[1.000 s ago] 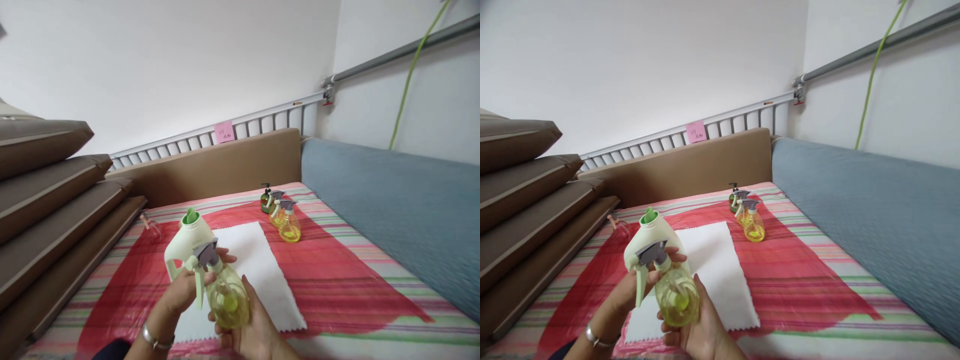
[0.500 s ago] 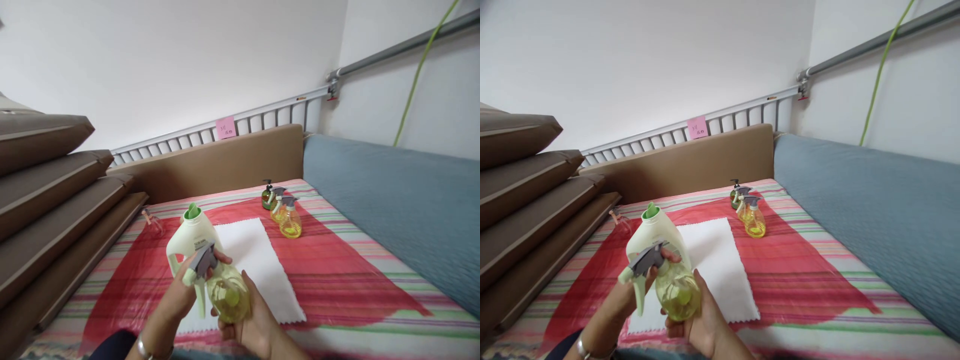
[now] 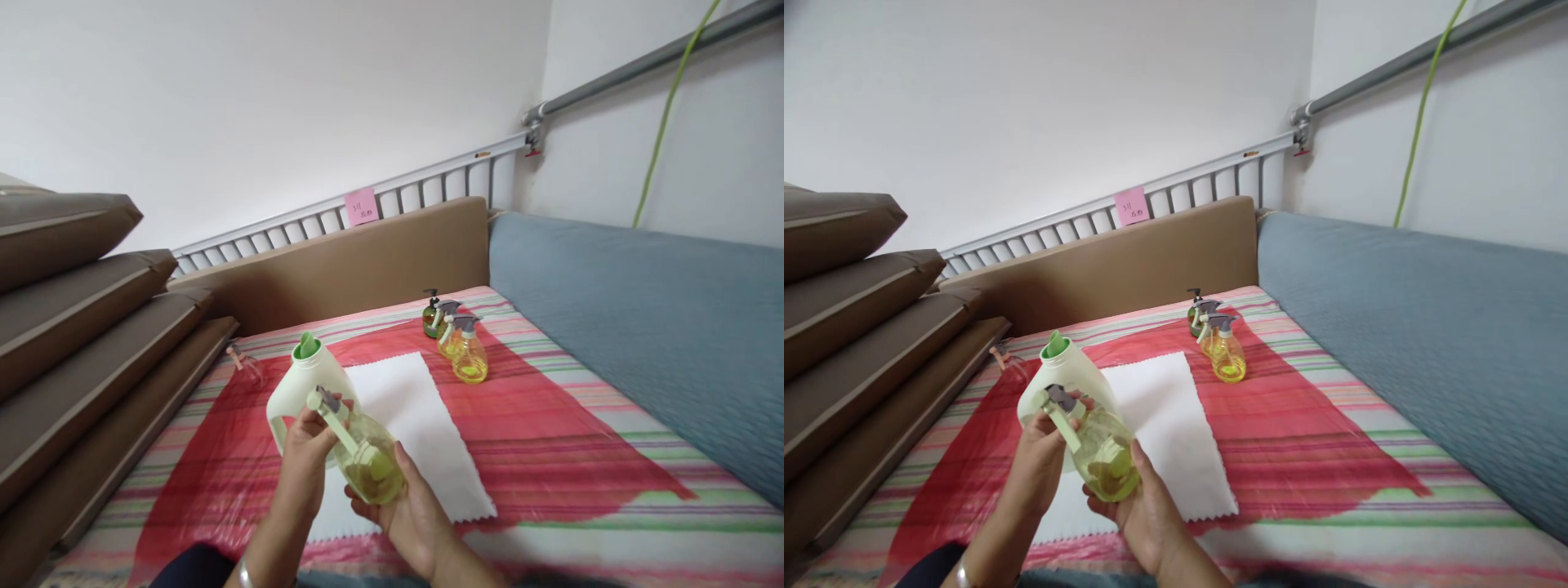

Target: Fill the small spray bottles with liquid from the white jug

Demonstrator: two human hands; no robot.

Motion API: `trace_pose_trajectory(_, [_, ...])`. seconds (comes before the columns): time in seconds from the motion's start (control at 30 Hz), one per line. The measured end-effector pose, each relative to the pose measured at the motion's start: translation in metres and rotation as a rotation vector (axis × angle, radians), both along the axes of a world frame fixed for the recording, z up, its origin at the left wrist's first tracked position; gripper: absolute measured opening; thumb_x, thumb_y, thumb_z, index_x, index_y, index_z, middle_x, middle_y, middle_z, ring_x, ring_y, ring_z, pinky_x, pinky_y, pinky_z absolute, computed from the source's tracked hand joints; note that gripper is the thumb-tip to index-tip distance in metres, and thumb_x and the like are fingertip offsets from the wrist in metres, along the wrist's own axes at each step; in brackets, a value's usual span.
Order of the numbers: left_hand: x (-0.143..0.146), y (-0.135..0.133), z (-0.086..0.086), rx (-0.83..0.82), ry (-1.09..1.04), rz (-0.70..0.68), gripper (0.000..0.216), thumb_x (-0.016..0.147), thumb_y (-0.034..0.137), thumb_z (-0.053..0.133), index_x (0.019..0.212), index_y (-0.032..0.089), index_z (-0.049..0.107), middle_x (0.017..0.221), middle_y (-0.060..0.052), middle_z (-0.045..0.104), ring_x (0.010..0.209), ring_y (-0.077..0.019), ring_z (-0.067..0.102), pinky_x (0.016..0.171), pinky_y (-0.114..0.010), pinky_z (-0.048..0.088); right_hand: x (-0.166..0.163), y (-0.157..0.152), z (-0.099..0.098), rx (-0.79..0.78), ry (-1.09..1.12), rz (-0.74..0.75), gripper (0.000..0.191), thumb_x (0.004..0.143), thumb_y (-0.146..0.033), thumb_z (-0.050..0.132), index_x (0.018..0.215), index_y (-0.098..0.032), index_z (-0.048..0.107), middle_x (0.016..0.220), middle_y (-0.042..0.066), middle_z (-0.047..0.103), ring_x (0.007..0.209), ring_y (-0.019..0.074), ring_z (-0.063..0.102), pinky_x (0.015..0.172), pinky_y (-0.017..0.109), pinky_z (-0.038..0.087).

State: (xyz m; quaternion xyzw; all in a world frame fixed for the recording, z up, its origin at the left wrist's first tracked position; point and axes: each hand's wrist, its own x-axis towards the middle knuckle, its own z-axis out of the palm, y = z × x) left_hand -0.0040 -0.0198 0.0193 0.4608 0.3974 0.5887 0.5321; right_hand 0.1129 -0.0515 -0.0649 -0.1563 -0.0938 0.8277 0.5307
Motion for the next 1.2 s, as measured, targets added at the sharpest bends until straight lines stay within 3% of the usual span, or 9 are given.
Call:
trace_pose_trajectory(0.1, [0.001, 0.0, -0.003, 0.0, -0.005, 0.013, 0.041, 0.066, 0.027, 0.074, 0.104, 0.019, 0.061, 0.104, -0.007, 0.066, 0.101, -0.0226, 0.059, 0.083, -0.031, 0.046, -0.001, 0.002, -0.004, 0.006, -0.004, -0.033, 0.05, 0.076, -0.054, 0.058, 0.107, -0.015, 0.06, 0.091, 0.009, 0.07, 0.072, 0.0188, 0.066, 0.069, 0.032, 0.046])
trace_pose_trajectory(0.23, [-0.004, -0.002, 0.002, -0.056, 0.004, -0.194, 0.04, 0.073, 0.03, 0.068, 0.109, 0.015, 0.06, 0.108, -0.013, 0.065, 0.103, -0.0272, 0.058, 0.084, -0.037, 0.045, -0.002, 0.002, -0.007, 0.015, -0.003, 0.035, 0.053, 0.077, -0.056, 0.055, 0.107, -0.013, 0.06, 0.088, 0.01, 0.07, 0.07, 0.0196, 0.066, 0.066, 0.032, 0.046])
trace_pose_trajectory(0.43, [-0.004, -0.001, -0.004, 0.028, 0.083, 0.01, 0.029, 0.068, 0.028, 0.072, 0.093, 0.016, 0.064, 0.103, -0.01, 0.066, 0.1, -0.0266, 0.059, 0.083, -0.034, 0.045, -0.006, 0.002, -0.006, 0.003, -0.015, -0.015, 0.048, 0.079, -0.052, 0.054, 0.108, -0.014, 0.058, 0.09, 0.009, 0.071, 0.071, 0.0204, 0.067, 0.067, 0.032, 0.046])
trace_pose_trajectory(0.53, [-0.005, -0.001, -0.005, 0.018, 0.061, -0.076, 0.037, 0.072, 0.029, 0.068, 0.107, 0.019, 0.061, 0.114, -0.01, 0.062, 0.111, -0.0263, 0.053, 0.091, -0.035, 0.041, -0.005, 0.003, -0.006, -0.009, -0.011, 0.014, 0.049, 0.08, -0.053, 0.051, 0.11, -0.015, 0.057, 0.088, 0.008, 0.071, 0.071, 0.0216, 0.067, 0.064, 0.032, 0.047])
trace_pose_trajectory(0.63, [-0.008, 0.002, -0.005, -0.015, 0.023, -0.153, 0.039, 0.069, 0.028, 0.07, 0.105, 0.018, 0.061, 0.109, -0.011, 0.065, 0.106, -0.0265, 0.056, 0.09, -0.037, 0.042, -0.003, 0.003, -0.005, -0.006, -0.005, 0.045, 0.052, 0.081, -0.057, 0.048, 0.108, -0.014, 0.058, 0.085, 0.008, 0.071, 0.069, 0.0219, 0.067, 0.062, 0.031, 0.047])
trace_pose_trajectory(0.83, [-0.003, 0.006, -0.009, 0.096, 0.046, 0.111, 0.029, 0.064, 0.026, 0.074, 0.089, 0.018, 0.061, 0.089, -0.004, 0.068, 0.089, -0.0208, 0.061, 0.081, -0.031, 0.045, -0.002, 0.002, -0.004, 0.0, -0.021, 0.005, 0.048, 0.082, -0.053, 0.049, 0.109, -0.014, 0.057, 0.087, 0.008, 0.071, 0.071, 0.0211, 0.067, 0.063, 0.03, 0.047])
trace_pose_trajectory(0.93, [0.001, 0.003, -0.006, 0.069, 0.038, 0.059, 0.027, 0.07, 0.031, 0.07, 0.092, 0.018, 0.06, 0.094, -0.006, 0.067, 0.09, -0.0212, 0.061, 0.079, -0.032, 0.046, -0.002, 0.002, -0.005, -0.007, -0.031, 0.007, 0.049, 0.081, -0.054, 0.049, 0.11, -0.015, 0.056, 0.088, 0.008, 0.071, 0.072, 0.0219, 0.067, 0.061, 0.03, 0.047])
trace_pose_trajectory(1.03, [-0.001, 0.003, 0.004, 0.07, -0.043, 0.07, 0.029, 0.074, 0.032, 0.068, 0.098, 0.02, 0.057, 0.095, -0.006, 0.067, 0.089, -0.0209, 0.063, 0.079, -0.034, 0.047, 0.0, 0.002, -0.007, -0.01, -0.049, 0.026, 0.051, 0.081, -0.055, 0.048, 0.111, -0.015, 0.054, 0.088, 0.008, 0.07, 0.072, 0.0224, 0.067, 0.06, 0.03, 0.047])
trace_pose_trajectory(1.2, [-0.014, 0.003, 0.027, 0.249, -0.154, 0.214, 0.028, 0.074, 0.031, 0.068, 0.097, 0.019, 0.059, 0.095, -0.006, 0.069, 0.089, -0.0201, 0.064, 0.088, -0.037, 0.046, 0.006, 0.007, -0.008, -0.071, -0.063, 0.01, 0.05, 0.081, -0.054, 0.05, 0.115, -0.019, 0.049, 0.089, 0.006, 0.07, 0.071, 0.0222, 0.068, 0.058, 0.029, 0.048])
